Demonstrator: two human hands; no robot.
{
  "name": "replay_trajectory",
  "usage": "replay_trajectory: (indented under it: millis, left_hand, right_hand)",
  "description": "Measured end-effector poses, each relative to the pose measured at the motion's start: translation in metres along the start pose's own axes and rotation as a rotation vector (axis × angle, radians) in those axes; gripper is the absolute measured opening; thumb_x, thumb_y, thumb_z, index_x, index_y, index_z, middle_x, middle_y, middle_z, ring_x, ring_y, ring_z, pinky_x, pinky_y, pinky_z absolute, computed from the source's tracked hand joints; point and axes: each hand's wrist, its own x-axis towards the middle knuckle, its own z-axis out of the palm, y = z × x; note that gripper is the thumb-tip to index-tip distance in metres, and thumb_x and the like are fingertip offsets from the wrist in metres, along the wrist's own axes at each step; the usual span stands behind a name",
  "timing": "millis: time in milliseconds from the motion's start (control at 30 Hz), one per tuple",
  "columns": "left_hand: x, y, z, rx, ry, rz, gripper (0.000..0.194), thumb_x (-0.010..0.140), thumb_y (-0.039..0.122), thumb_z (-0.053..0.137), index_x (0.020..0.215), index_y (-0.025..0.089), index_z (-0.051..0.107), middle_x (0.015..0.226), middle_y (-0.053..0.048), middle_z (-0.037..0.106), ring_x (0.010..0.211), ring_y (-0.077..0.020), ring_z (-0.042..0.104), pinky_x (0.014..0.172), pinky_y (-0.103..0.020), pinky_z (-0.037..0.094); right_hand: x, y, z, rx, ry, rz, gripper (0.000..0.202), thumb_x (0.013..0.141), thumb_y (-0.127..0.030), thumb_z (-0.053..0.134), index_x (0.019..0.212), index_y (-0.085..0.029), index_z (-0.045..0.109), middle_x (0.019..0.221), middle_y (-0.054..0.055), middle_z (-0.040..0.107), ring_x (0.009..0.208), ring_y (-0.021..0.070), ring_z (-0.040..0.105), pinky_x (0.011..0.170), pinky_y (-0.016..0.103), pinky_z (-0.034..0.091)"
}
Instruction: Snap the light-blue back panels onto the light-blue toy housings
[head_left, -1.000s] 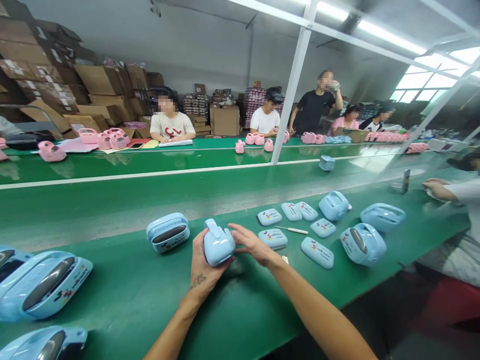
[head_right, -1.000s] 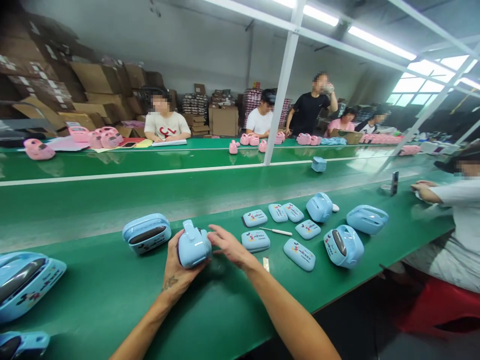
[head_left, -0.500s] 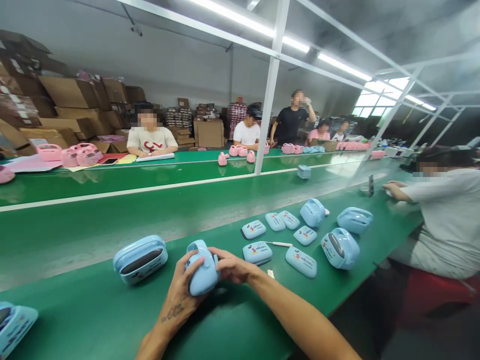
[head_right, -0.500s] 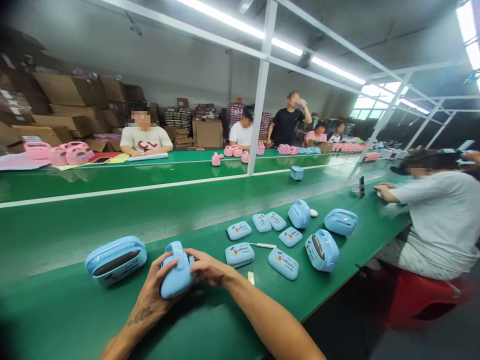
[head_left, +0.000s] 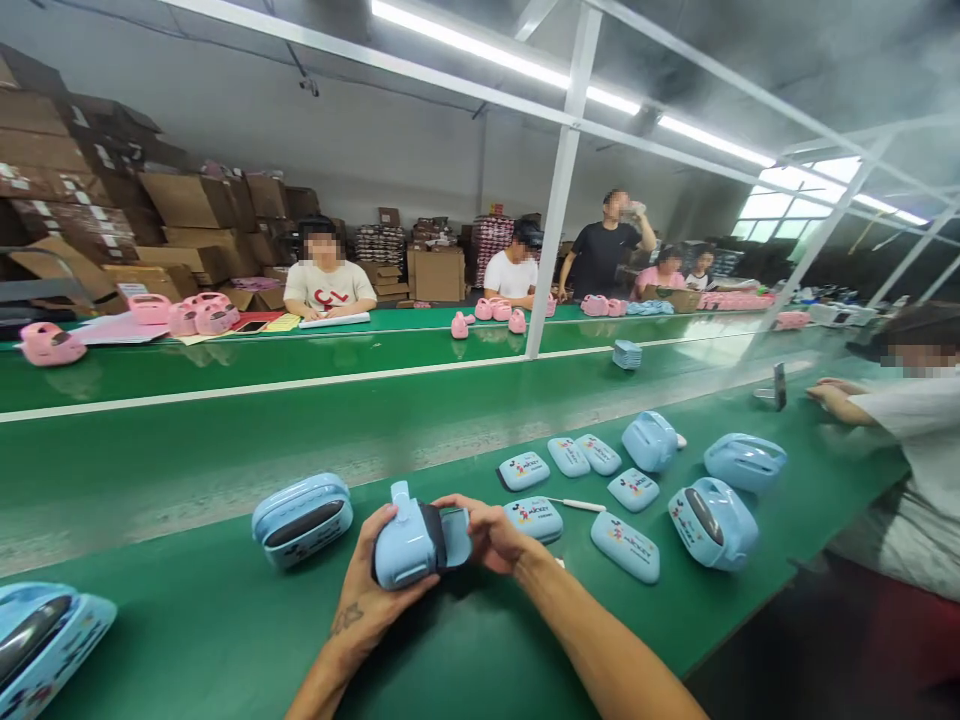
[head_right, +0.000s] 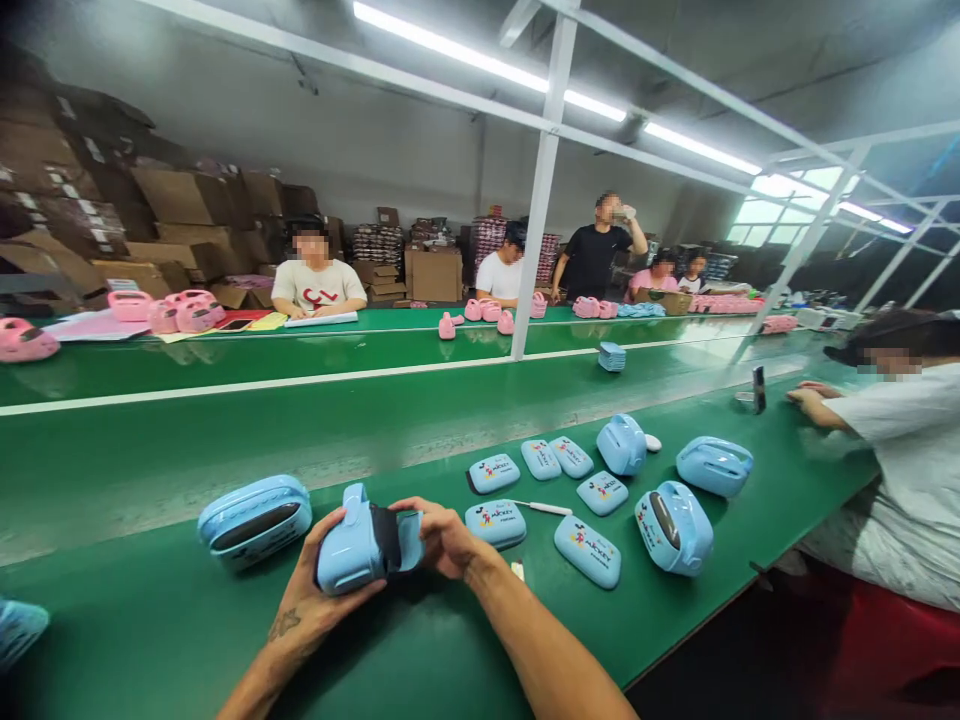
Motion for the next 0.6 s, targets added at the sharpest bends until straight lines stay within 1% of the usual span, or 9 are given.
replay_trajectory:
  millis: [100, 133, 200, 267, 300, 367, 467, 533, 600]
  left_hand:
    - [-0.005, 0.005, 0.008, -0.095, 0.119, -0.120, 0.089, 0.046, 0.040, 0.094, 0.126, 0.032, 0.055, 0.123, -0.005, 0.061, 0.107, -0.0285, 0.063, 0.097, -0.046, 0.051]
    - [-0.005, 0.006, 0.010, -0.131, 0.152, -0.147, 0.090, 0.045, 0.039, 0.094, 0.125, 0.032, 0.054, 0.121, -0.005, 0.061, 0.104, -0.0263, 0.064, 0.093, -0.042, 0.053]
    - [-0.005, 0.007, 0.013, -0.219, 0.206, -0.194, 0.091, 0.044, 0.038, 0.095, 0.123, 0.031, 0.050, 0.117, -0.003, 0.061, 0.097, -0.0223, 0.066, 0.086, -0.034, 0.055]
    - [-0.005, 0.006, 0.016, -0.302, 0.234, -0.230, 0.092, 0.045, 0.038, 0.094, 0.123, 0.032, 0.046, 0.111, -0.002, 0.061, 0.090, -0.0194, 0.067, 0.080, -0.031, 0.056]
    - [-0.005, 0.005, 0.017, -0.319, 0.239, -0.240, 0.091, 0.046, 0.037, 0.094, 0.123, 0.032, 0.045, 0.109, -0.001, 0.061, 0.088, -0.0186, 0.067, 0.079, -0.031, 0.056]
    - [-0.004, 0.002, 0.018, -0.283, 0.235, -0.238, 0.089, 0.046, 0.037, 0.093, 0.120, 0.031, 0.043, 0.107, 0.000, 0.061, 0.087, -0.0185, 0.067, 0.080, -0.031, 0.056]
    - [-0.004, -0.001, 0.016, -0.158, 0.220, -0.182, 0.084, 0.046, 0.038, 0.093, 0.114, 0.029, 0.044, 0.117, -0.003, 0.060, 0.106, -0.0235, 0.065, 0.094, -0.038, 0.052]
    - [-0.006, -0.001, 0.011, -0.093, 0.205, -0.144, 0.080, 0.047, 0.042, 0.092, 0.109, 0.029, 0.044, 0.125, -0.006, 0.059, 0.120, -0.0279, 0.061, 0.105, -0.046, 0.046]
    - [-0.012, -0.001, 0.002, -0.020, 0.184, -0.129, 0.074, 0.050, 0.046, 0.090, 0.104, 0.028, 0.044, 0.127, -0.008, 0.060, 0.123, -0.0307, 0.060, 0.108, -0.052, 0.043]
  right_hand:
    - [-0.001, -0.001, -0.010, 0.234, -0.028, 0.020, 0.061, 0.049, -0.023, 0.052, 0.108, -0.017, 0.063, 0.096, 0.009, 0.070, 0.081, 0.0246, 0.063, 0.072, 0.043, 0.054]
    - [-0.002, -0.001, -0.012, 0.307, -0.037, 0.005, 0.058, 0.051, -0.024, 0.053, 0.108, -0.017, 0.062, 0.103, 0.012, 0.070, 0.089, 0.0274, 0.064, 0.077, 0.048, 0.054]
    - [-0.003, 0.000, -0.013, 0.379, -0.049, -0.045, 0.051, 0.057, -0.027, 0.058, 0.107, -0.018, 0.060, 0.112, 0.013, 0.068, 0.099, 0.0302, 0.064, 0.082, 0.053, 0.053]
    - [-0.003, 0.002, -0.010, 0.336, -0.024, -0.079, 0.044, 0.061, -0.030, 0.066, 0.104, -0.020, 0.061, 0.113, 0.011, 0.068, 0.099, 0.0293, 0.064, 0.082, 0.051, 0.054]
    - [-0.003, 0.003, -0.008, 0.280, 0.010, -0.086, 0.045, 0.061, -0.029, 0.073, 0.103, -0.020, 0.061, 0.110, 0.009, 0.068, 0.096, 0.0278, 0.065, 0.079, 0.048, 0.055]
    - [-0.001, 0.006, -0.005, 0.165, 0.098, -0.087, 0.053, 0.052, -0.023, 0.084, 0.101, -0.021, 0.063, 0.100, 0.005, 0.068, 0.087, 0.0243, 0.065, 0.071, 0.041, 0.057]
    - [0.002, 0.006, -0.003, 0.134, 0.190, -0.125, 0.058, 0.043, -0.015, 0.087, 0.097, -0.020, 0.066, 0.089, 0.002, 0.068, 0.076, 0.0202, 0.064, 0.062, 0.033, 0.056]
    - [0.002, 0.004, -0.006, 0.175, 0.205, -0.162, 0.054, 0.045, -0.016, 0.084, 0.095, -0.020, 0.066, 0.086, 0.001, 0.068, 0.073, 0.0179, 0.063, 0.059, 0.029, 0.054]
    - [0.002, 0.002, -0.008, 0.204, 0.194, -0.169, 0.049, 0.048, -0.019, 0.081, 0.096, -0.021, 0.066, 0.087, 0.001, 0.069, 0.072, 0.0168, 0.063, 0.058, 0.026, 0.053]
